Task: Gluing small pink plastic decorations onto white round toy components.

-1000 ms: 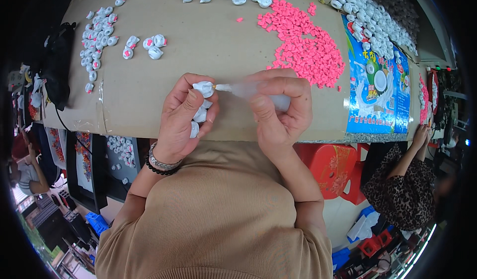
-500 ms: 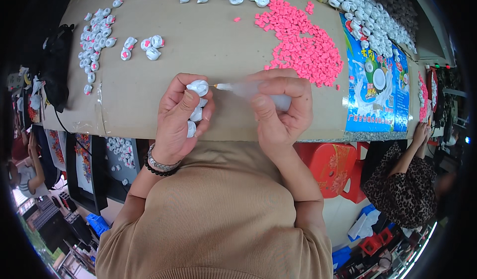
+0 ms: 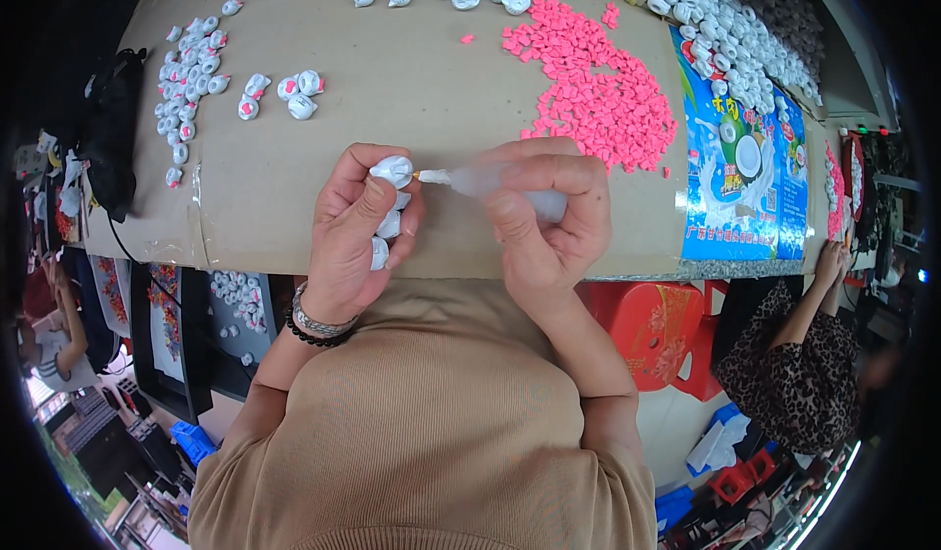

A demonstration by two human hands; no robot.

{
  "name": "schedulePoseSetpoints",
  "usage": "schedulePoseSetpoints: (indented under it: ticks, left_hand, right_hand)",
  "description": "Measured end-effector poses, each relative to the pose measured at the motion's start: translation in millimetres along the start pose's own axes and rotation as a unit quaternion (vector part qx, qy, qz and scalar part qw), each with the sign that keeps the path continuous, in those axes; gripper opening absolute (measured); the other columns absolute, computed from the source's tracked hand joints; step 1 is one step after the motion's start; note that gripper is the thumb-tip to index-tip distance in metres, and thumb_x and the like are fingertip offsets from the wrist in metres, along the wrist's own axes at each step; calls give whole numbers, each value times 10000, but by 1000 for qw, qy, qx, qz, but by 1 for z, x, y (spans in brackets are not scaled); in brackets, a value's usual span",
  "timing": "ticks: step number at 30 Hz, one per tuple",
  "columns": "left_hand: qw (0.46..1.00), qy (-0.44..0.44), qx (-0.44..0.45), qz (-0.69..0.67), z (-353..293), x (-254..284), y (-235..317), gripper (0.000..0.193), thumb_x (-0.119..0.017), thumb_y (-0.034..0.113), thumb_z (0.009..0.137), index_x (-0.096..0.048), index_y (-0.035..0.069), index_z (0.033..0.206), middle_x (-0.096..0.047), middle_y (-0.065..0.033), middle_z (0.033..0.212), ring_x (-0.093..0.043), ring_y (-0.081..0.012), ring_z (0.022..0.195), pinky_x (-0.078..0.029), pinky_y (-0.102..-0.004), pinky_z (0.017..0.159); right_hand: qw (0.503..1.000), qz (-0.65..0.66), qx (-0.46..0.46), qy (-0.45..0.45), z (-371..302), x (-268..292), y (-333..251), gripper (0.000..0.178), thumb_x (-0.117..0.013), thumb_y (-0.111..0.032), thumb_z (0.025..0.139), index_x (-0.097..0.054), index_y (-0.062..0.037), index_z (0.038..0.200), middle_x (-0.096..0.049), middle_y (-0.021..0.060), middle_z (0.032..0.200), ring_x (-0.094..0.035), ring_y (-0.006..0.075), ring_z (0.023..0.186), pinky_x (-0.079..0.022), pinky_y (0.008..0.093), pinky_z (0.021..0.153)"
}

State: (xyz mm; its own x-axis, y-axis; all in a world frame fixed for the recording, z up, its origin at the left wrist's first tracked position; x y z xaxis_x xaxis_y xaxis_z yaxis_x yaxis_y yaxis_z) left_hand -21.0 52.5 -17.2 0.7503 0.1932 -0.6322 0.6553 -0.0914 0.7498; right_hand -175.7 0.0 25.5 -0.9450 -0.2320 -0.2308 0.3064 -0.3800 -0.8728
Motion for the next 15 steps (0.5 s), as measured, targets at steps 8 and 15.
schedulePoseSetpoints:
  ticks: [8, 15]
  left_hand:
    - [1000, -4, 5, -21, 0, 1, 1, 285, -600, 268, 932, -533, 49, 1102, -595, -40, 909, -525, -88, 621, -337, -193, 386]
    - [999, 4, 28, -17, -4, 1, 7, 274, -595, 240, 936, -529, 41, 1112, -595, -43, 911, -521, -88, 628, -330, -193, 386]
  right_hand:
    - [994, 81, -48, 51, 8, 13, 1, 225, -671, -79, 854, -482, -42, 969, -606, 144, 974, -559, 115, 646, -427, 210, 517]
    - [983, 20, -156, 92, 41, 42, 15, 314, -706, 10, 763, -527, -34, 1017, -607, 105, 958, -614, 161, 748, -517, 290, 659]
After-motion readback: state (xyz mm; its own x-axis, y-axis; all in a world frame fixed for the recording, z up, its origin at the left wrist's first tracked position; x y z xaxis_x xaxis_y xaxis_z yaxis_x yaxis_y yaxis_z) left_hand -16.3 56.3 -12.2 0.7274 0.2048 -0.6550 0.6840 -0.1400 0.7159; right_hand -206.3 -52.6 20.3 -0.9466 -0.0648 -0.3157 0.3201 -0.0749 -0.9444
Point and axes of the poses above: each hand's wrist, its own z-axis towards the middle knuckle, its own x-axis out of the back of the hand, y = z × x, the point moved 6 cm from there along z, towards the middle knuckle
